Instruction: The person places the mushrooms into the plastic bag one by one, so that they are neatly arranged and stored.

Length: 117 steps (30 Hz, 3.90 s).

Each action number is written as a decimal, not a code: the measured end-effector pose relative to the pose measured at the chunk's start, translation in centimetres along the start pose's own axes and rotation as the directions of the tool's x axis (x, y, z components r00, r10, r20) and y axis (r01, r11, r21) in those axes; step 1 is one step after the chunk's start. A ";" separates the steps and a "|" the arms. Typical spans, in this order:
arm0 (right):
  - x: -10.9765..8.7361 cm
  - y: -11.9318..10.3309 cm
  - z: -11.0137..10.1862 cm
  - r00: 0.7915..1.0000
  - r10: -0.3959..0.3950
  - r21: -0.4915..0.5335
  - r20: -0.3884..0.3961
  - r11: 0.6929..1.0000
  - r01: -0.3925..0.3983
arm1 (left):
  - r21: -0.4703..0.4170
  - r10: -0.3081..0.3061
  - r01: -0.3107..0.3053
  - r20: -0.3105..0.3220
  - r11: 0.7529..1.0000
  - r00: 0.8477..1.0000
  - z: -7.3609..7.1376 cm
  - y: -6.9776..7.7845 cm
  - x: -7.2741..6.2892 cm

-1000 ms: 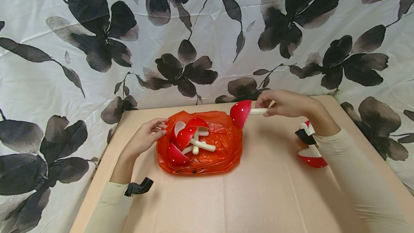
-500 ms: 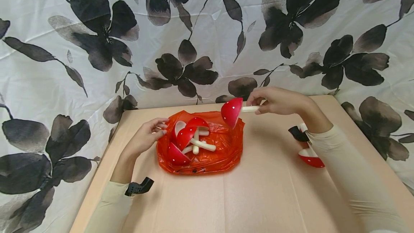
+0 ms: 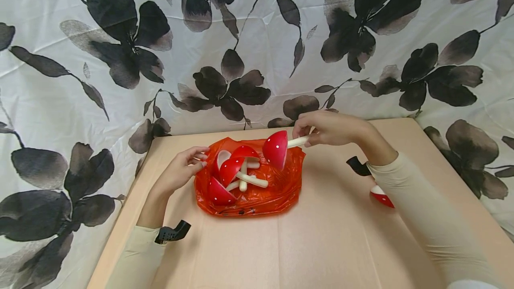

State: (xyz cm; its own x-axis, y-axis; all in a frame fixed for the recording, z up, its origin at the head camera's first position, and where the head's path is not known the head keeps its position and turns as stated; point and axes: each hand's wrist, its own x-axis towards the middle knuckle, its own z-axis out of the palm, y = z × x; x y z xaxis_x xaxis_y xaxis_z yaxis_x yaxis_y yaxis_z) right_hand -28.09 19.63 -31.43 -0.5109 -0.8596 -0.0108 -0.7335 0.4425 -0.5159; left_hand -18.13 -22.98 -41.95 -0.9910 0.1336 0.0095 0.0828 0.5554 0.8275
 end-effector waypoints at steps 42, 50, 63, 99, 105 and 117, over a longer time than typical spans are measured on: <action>4.4 -0.9 2.5 0.997 0.078 -0.226 -0.015 0.971 -0.079 | -0.003 0.005 -0.005 -0.008 1.000 1.000 0.0 -0.3 -0.1; 5.0 -0.5 3.3 0.995 0.072 -0.022 -0.063 0.997 -0.074 | -0.007 0.003 -0.003 0.000 1.000 1.000 -0.1 -0.4 -0.1; 6.7 -0.2 5.0 0.992 0.029 0.188 -0.119 0.982 -0.006 | -0.014 -0.006 0.006 -0.004 1.000 1.000 -0.1 -0.2 -0.2; 8.2 0.4 7.2 0.996 0.077 -0.070 0.047 0.995 -0.074 | -0.003 -0.015 0.015 -0.007 1.000 1.000 -0.2 -0.5 -0.3; 6.7 0.8 6.0 0.996 0.086 -0.082 0.001 0.993 -0.086 | 0.004 -0.004 0.004 -0.008 1.000 1.000 -0.3 -0.5 -0.2; 3.7 1.0 3.9 0.991 0.130 -0.027 -0.018 0.991 -0.131 | -0.005 0.001 -0.001 0.004 1.000 1.000 -0.4 -0.3 -0.1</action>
State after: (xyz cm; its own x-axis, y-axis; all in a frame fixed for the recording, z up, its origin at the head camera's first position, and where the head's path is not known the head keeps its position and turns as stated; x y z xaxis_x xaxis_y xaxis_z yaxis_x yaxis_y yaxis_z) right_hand -28.98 15.96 -35.32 -0.6101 -0.7899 -0.0625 -0.6724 0.5579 -0.4864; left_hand -18.12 -23.51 -41.99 -0.9904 0.1377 0.0076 0.0830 0.5511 0.8303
